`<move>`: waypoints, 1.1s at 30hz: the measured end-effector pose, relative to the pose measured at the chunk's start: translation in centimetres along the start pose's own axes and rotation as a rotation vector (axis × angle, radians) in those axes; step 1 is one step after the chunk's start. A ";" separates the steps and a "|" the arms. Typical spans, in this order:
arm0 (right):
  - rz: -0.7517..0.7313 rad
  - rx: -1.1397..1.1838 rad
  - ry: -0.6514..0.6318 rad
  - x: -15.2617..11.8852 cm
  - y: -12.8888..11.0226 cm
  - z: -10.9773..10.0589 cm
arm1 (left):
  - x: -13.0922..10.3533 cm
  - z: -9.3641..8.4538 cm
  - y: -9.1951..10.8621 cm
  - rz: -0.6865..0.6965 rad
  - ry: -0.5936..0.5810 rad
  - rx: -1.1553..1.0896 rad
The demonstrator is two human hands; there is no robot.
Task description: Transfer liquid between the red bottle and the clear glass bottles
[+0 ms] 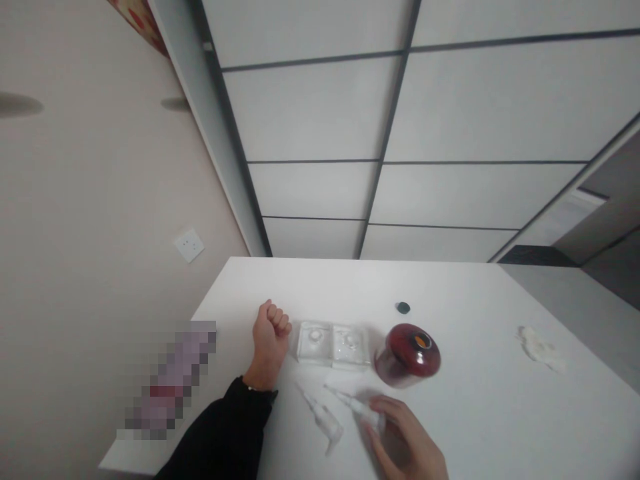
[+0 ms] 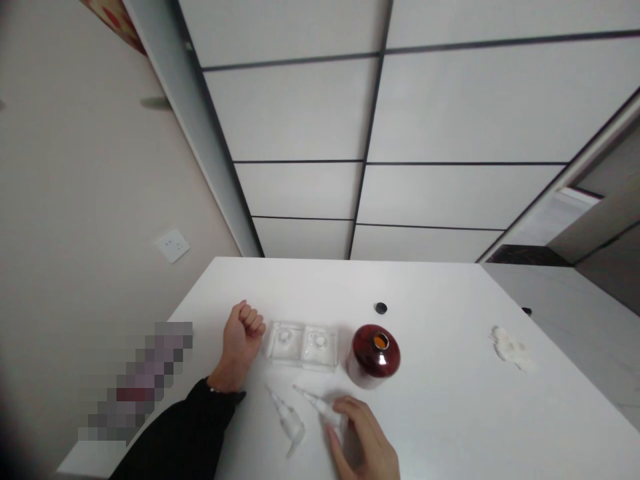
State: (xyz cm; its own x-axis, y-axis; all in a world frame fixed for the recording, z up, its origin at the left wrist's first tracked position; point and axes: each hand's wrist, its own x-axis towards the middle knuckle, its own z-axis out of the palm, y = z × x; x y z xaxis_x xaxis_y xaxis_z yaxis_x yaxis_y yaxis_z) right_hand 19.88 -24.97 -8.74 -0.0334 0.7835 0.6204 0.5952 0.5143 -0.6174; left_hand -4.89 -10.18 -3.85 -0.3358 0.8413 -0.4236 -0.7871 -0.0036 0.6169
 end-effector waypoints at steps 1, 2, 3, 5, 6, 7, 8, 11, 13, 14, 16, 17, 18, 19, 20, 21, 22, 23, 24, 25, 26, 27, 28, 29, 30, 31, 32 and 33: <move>-0.003 -0.006 -0.009 0.2 0.1 0.3 | 0.0 0.0 0.0 0.001 -0.003 0.001; 0.001 -0.015 -0.014 0.4 0.1 0.4 | 0.0 0.0 0.0 0.002 -0.007 0.002; 0.004 -0.026 -0.018 0.5 0.2 0.6 | 0.1 0.0 0.0 0.002 -0.011 0.002; 0.004 -0.046 -0.023 0.4 0.4 0.8 | 0.1 0.0 0.1 -0.001 -0.019 0.003; 0.000 -0.053 -0.026 0.2 0.5 0.9 | 0.1 0.0 0.1 -0.003 -0.021 0.002; -0.005 -0.058 -0.031 0.0 0.6 1.0 | 0.1 0.0 0.0 -0.004 -0.023 0.001; -0.012 -0.061 -0.037 -0.2 0.8 1.1 | 0.1 0.0 0.0 -0.005 -0.023 0.000; -0.031 -0.063 -0.058 -0.7 1.4 1.2 | 0.1 0.1 0.1 -0.003 -0.016 -0.001; -0.032 -0.067 -0.064 -1.0 1.8 1.1 | 0.0 0.2 0.1 -0.001 -0.012 0.001; -0.030 -0.070 -0.062 -1.1 1.9 1.1 | 0.0 0.3 0.1 0.000 -0.011 0.002; -0.016 -0.076 -0.046 -1.3 2.1 1.0 | -0.1 0.3 0.1 0.004 -0.010 0.006; -0.009 -0.074 -0.038 -1.4 2.1 0.9 | -0.1 0.4 0.1 0.007 -0.011 0.008; -0.004 -0.069 -0.032 -1.5 2.1 0.9 | -0.1 0.4 0.1 0.009 -0.012 0.011; -0.002 -0.062 -0.029 -1.5 2.1 0.9 | -0.1 0.4 0.1 0.011 -0.012 0.014; -0.004 -0.054 -0.030 -1.5 2.1 0.8 | -0.1 0.4 0.1 0.013 -0.013 0.017; -0.011 -0.044 -0.034 -1.5 2.0 0.8 | -0.1 0.4 0.1 0.014 -0.013 0.021; -0.019 -0.035 -0.039 -1.5 1.9 0.7 | 0.0 0.4 0.1 0.014 -0.014 0.024; -0.025 -0.027 -0.042 -1.4 1.9 0.6 | 0.0 0.4 0.0 0.015 -0.013 0.028; -0.027 -0.020 -0.042 -1.3 1.8 0.5 | 0.0 0.4 0.0 0.017 -0.013 0.031; -0.026 -0.013 -0.040 -1.2 1.7 0.4 | 0.1 0.3 0.0 0.020 -0.012 0.033; -0.019 -0.007 -0.037 -1.1 1.7 0.3 | 0.1 0.3 0.0 0.022 -0.011 0.036; -0.012 -0.001 -0.040 -1.0 1.6 0.1 | 0.2 0.2 -0.1 0.025 -0.009 0.038; -0.007 0.007 -0.047 -0.9 1.6 0.0 | 0.2 0.1 -0.1 0.028 -0.007 0.040; -0.005 0.017 -0.058 -0.8 1.6 -0.1 | 0.2 0.0 -0.1 0.031 -0.005 0.043; -0.004 0.028 -0.069 -0.7 1.6 -0.2 | 0.2 -0.1 -0.1 0.033 -0.003 0.046; -0.002 0.037 -0.076 -0.7 1.6 -0.2 | 0.2 -0.2 -0.1 0.036 -0.002 0.050; 0.003 0.043 -0.077 -0.7 1.6 -0.2 | 0.2 -0.3 -0.1 0.038 -0.003 0.055; 0.014 0.045 -0.070 -0.8 1.6 -0.1 | 0.2 -0.3 -0.1 0.039 -0.002 0.060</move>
State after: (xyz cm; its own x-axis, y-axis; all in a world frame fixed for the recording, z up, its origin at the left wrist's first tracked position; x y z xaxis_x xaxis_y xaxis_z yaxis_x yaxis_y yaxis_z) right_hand 20.90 -24.82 -10.14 -0.0822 0.8126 0.5769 0.5592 0.5168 -0.6483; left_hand -5.04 -10.20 -4.22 -0.3648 0.8423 -0.3967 -0.7406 -0.0043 0.6719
